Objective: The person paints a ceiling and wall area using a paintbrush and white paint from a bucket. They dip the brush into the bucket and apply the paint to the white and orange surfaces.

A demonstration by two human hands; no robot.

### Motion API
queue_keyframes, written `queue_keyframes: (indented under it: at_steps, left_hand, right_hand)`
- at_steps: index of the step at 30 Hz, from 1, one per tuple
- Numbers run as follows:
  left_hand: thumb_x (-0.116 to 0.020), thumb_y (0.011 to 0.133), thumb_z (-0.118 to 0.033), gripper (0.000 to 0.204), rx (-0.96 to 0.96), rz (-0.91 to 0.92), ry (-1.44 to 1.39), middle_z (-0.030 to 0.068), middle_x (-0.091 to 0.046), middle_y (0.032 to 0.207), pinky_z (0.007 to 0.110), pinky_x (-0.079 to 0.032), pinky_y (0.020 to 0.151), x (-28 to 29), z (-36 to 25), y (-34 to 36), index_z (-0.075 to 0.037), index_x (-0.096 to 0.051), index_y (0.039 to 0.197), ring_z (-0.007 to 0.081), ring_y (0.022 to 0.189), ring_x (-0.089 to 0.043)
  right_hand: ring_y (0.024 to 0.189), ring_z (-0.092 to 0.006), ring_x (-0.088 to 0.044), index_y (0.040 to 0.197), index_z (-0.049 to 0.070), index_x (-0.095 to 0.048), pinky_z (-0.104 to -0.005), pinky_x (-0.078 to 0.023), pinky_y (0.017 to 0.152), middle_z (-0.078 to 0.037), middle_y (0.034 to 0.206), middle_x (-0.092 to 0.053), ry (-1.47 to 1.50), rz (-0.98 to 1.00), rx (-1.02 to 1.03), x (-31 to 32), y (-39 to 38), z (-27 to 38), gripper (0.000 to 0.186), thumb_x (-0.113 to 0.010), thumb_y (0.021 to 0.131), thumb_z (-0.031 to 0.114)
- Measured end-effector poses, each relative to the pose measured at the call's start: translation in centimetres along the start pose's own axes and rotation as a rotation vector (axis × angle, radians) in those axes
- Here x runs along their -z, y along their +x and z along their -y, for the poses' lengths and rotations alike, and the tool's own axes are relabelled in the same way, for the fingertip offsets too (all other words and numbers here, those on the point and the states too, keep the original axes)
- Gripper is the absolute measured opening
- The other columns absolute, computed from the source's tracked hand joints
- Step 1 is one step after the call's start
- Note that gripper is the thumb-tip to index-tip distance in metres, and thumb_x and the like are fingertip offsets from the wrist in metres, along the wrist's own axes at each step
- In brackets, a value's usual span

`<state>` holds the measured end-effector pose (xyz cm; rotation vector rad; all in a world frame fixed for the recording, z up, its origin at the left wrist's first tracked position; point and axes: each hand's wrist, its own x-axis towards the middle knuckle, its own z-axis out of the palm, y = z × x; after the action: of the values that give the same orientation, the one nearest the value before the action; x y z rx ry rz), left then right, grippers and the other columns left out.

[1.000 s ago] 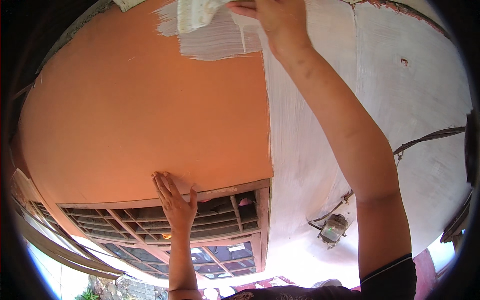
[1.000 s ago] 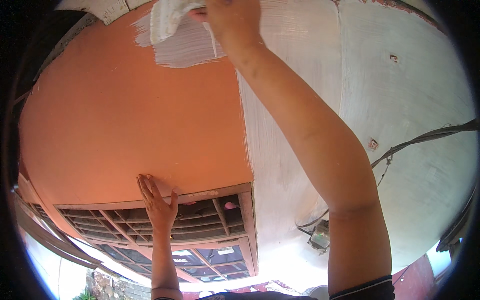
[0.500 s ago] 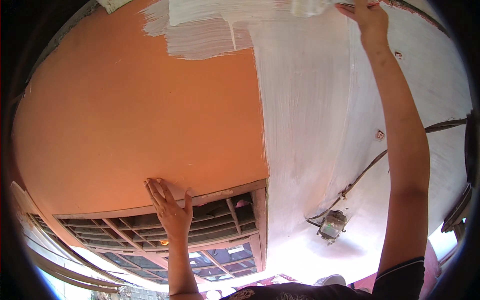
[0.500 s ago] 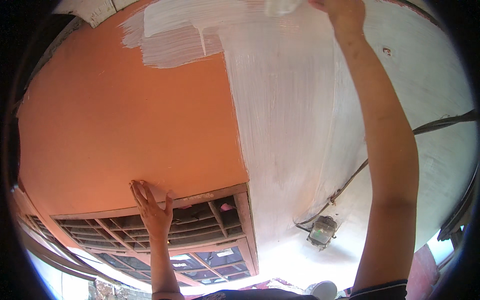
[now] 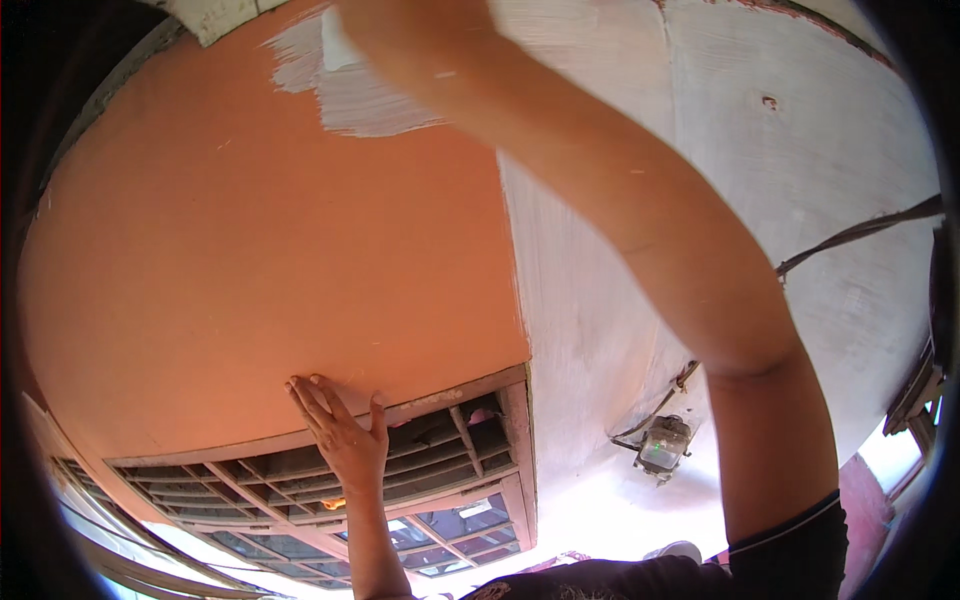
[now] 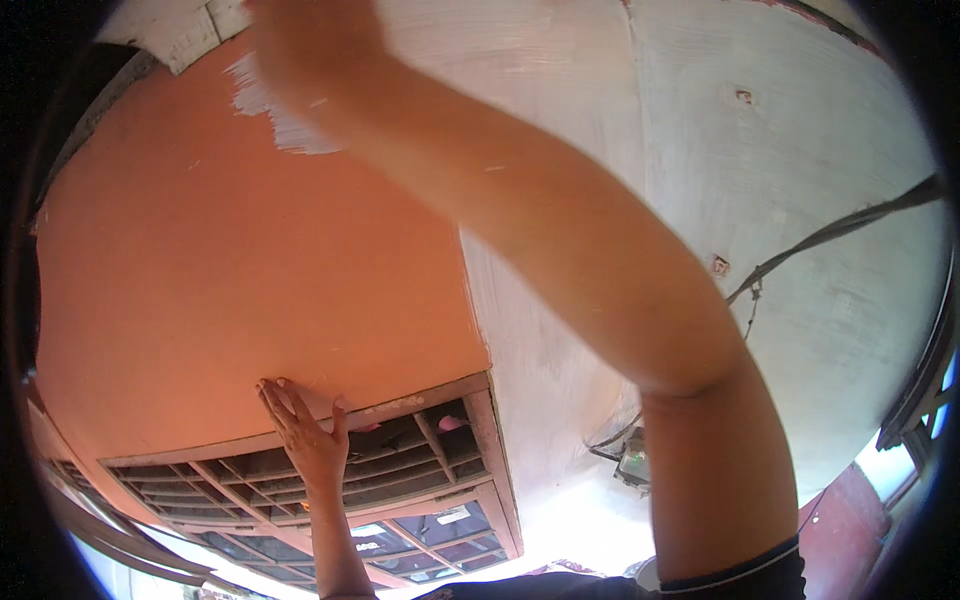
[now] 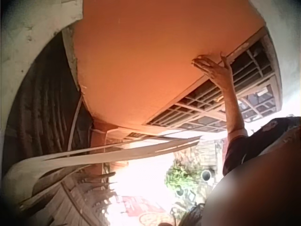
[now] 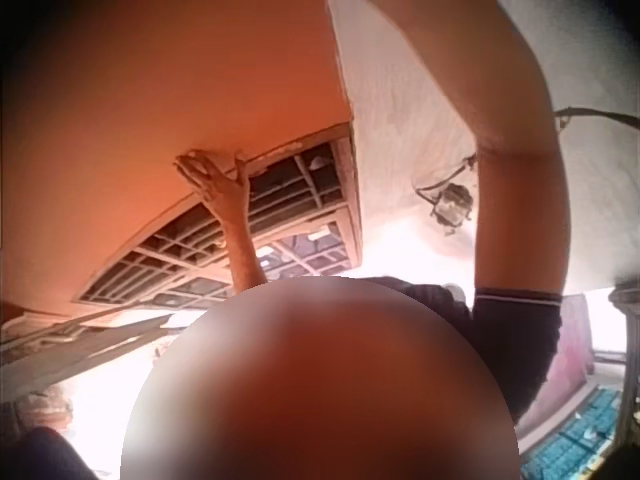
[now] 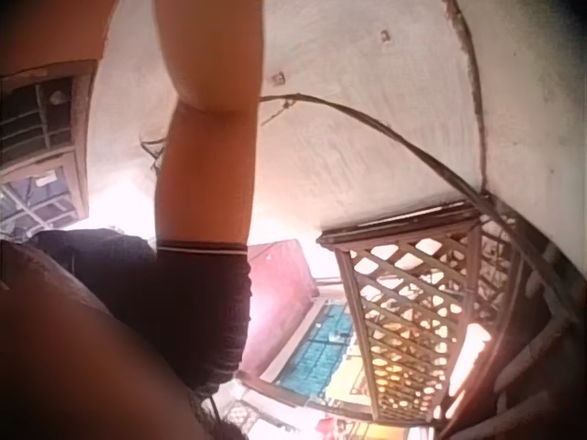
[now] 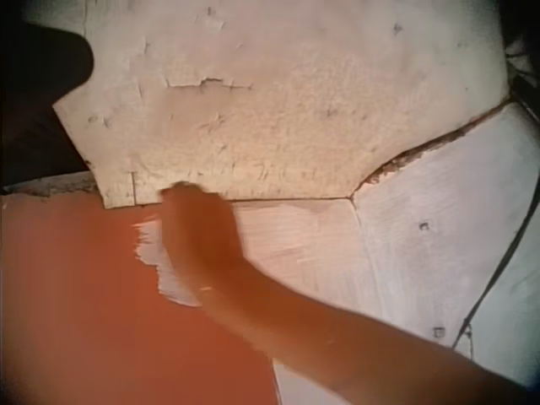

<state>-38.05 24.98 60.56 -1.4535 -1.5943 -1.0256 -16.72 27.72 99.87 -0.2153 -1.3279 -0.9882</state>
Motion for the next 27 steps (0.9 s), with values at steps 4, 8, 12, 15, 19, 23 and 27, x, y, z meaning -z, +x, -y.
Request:
queue_keyframes:
  at_steps: [4,8,12,15,19,23,27]
  left_hand:
    - [-0.060,0.098,-0.043,0.084,-0.002,-0.042,0.012,0.0331,-0.019,0.160,0.056,-0.031,0.118,-0.3,0.6,-0.4,0.001,-0.020,0.157,0.0506,0.148,-0.023]
    - [-0.060,0.098,-0.041,0.084,-0.017,-0.035,-0.003,0.0319,-0.019,0.160,0.056,-0.033,0.117,-0.4,0.2,-0.2,-0.003,-0.017,0.159,0.0513,0.147,-0.023]
    - [-0.060,0.098,-0.040,0.083,-0.017,-0.025,0.025,0.0318,-0.019,0.160,0.056,-0.033,0.117,0.2,1.1,-0.7,-0.003,-0.018,0.159,0.0511,0.147,-0.024]
    - [-0.061,0.097,-0.039,0.083,-0.025,-0.001,0.034,0.0318,-0.019,0.160,0.056,-0.033,0.117,0.1,0.8,-0.6,-0.003,-0.018,0.159,0.0508,0.147,-0.024]
    - [-0.061,0.097,-0.044,0.084,-0.033,-0.034,0.042,0.0299,-0.020,0.161,0.057,-0.035,0.116,0.0,0.8,-0.5,-0.004,-0.020,0.159,0.0486,0.148,-0.024]
    - [-0.061,0.097,-0.045,0.085,-0.043,-0.034,0.021,0.0292,-0.019,0.161,0.057,-0.035,0.116,-0.2,0.5,-0.2,-0.005,-0.020,0.159,0.0486,0.148,-0.024]
    - [-0.061,0.097,-0.045,0.084,-0.052,-0.037,0.018,0.0284,-0.018,0.162,0.057,-0.035,0.116,-0.4,0.2,-0.1,-0.006,-0.020,0.159,0.0479,0.149,-0.024]
  right_hand:
    - [0.085,-0.0379,-0.071,0.090,-0.004,-0.067,-0.0469,-0.057,0.077,-0.024,0.089,-0.069,0.216,0.167,-0.214,1.7,1.8,3.3,0.016,-0.055,0.096,0.006]
    - [0.067,-0.0415,-0.065,0.078,-0.005,-0.062,-0.0490,-0.049,0.061,-0.026,0.071,-0.064,0.401,-0.108,-0.337,1.5,1.5,-1.9,0.027,-0.063,0.093,0.017]
    - [0.053,-0.0211,-0.067,0.069,-0.001,-0.061,-0.0367,-0.051,0.046,-0.012,0.061,-0.064,0.354,-0.024,-0.598,5.9,-1.6,-12.1,0.037,-0.069,0.096,0.023]
    - [0.052,-0.0211,-0.069,0.067,-0.002,-0.060,-0.0333,-0.055,0.047,-0.015,0.059,-0.066,0.127,-0.089,-0.630,13.3,-3.3,-20.6,0.042,-0.067,0.097,0.027]
    - [0.054,-0.0264,-0.070,0.073,-0.007,-0.065,-0.0380,-0.055,0.050,-0.019,0.062,-0.067,-0.216,-0.073,-0.549,18.7,-3.0,-23.7,0.042,-0.062,0.097,0.028]
    - [0.061,-0.0343,-0.069,0.077,-0.006,-0.067,-0.0436,-0.056,0.058,-0.022,0.069,-0.068,-0.704,-0.079,-0.175,18.1,-2.3,-25.7,0.036,-0.061,0.095,0.024]
    - [0.069,-0.0432,-0.067,0.079,-0.004,-0.067,-0.0492,-0.055,0.069,-0.026,0.074,-0.067,-0.717,0.173,0.152,13.5,-2.6,-22.7,0.030,-0.061,0.092,0.023]
